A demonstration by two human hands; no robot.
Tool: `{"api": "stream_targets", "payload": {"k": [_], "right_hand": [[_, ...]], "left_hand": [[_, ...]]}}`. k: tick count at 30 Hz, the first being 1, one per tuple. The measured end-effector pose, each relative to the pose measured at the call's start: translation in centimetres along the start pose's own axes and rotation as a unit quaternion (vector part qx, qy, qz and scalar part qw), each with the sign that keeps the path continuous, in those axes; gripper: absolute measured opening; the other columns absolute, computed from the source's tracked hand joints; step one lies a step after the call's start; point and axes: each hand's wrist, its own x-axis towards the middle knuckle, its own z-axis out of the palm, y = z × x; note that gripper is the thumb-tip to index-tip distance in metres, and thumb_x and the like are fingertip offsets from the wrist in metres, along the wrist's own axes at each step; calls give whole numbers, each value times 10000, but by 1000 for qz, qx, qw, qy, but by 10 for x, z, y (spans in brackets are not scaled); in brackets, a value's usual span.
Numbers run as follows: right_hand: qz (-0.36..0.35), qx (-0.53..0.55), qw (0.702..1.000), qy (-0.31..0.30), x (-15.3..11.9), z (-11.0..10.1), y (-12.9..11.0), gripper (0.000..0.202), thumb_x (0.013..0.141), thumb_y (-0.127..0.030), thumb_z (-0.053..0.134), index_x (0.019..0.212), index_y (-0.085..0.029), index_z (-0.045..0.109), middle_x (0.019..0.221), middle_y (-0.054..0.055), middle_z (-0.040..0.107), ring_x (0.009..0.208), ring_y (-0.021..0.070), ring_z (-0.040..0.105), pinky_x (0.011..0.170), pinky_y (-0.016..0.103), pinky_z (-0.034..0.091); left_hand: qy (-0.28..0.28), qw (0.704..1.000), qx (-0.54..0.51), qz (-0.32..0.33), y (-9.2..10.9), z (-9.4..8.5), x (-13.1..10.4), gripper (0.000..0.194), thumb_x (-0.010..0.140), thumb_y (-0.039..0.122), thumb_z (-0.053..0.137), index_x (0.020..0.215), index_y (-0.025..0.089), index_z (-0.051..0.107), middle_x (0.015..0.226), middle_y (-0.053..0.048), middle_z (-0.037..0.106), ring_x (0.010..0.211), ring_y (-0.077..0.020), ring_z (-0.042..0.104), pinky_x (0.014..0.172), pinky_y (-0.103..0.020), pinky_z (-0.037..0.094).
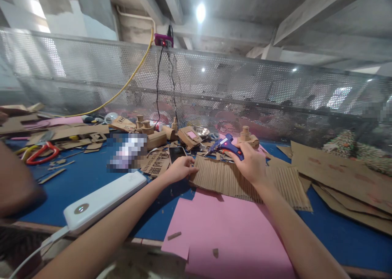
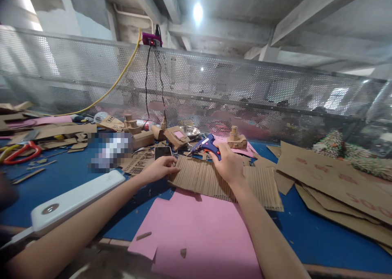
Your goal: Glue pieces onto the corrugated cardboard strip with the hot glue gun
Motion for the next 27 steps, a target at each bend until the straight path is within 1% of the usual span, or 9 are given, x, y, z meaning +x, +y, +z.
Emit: {"api": "stream_targets", "payload": {"k": [10,14,19,27], "right_hand": [[4,-7,1000,-1,0,2,3,270,788,-404,456,936,-201,553,872,47,622,744,173,565,536,244,330],[3,-8,1000,-3,0,1,3,262,787,-395,461,938,-200,550,880,50,625,748,182,570,539,249,336],[7,-16,1000,-8,0,2,2,249,775,-390,486,930,-206,548,881,31,627,746,175,572,533,243,333],[5,-21,1000,-11,0,3,3,279,785,-405,466,952,-199,553,879,41,630,722,168,570,517,237,312]], "left_hand": [[-6,1000,3,-2,-3,1,1,285,666,408,546,776,145,527,483,39,499,433,-123,491,434,-223,330],[-6,1000,8,6,-4,1,2,278,672,405,542,768,145,526,475,40,493,428,-122,488,431,-220,326],[-4,1000,-2,-1,-3,2,2,300,664,408,546,801,142,526,474,43,492,426,-123,483,432,-224,329],[-3,1000,13,1,-2,0,2,314,663,415,543,810,137,532,493,38,509,438,-129,500,437,-225,334]]}}
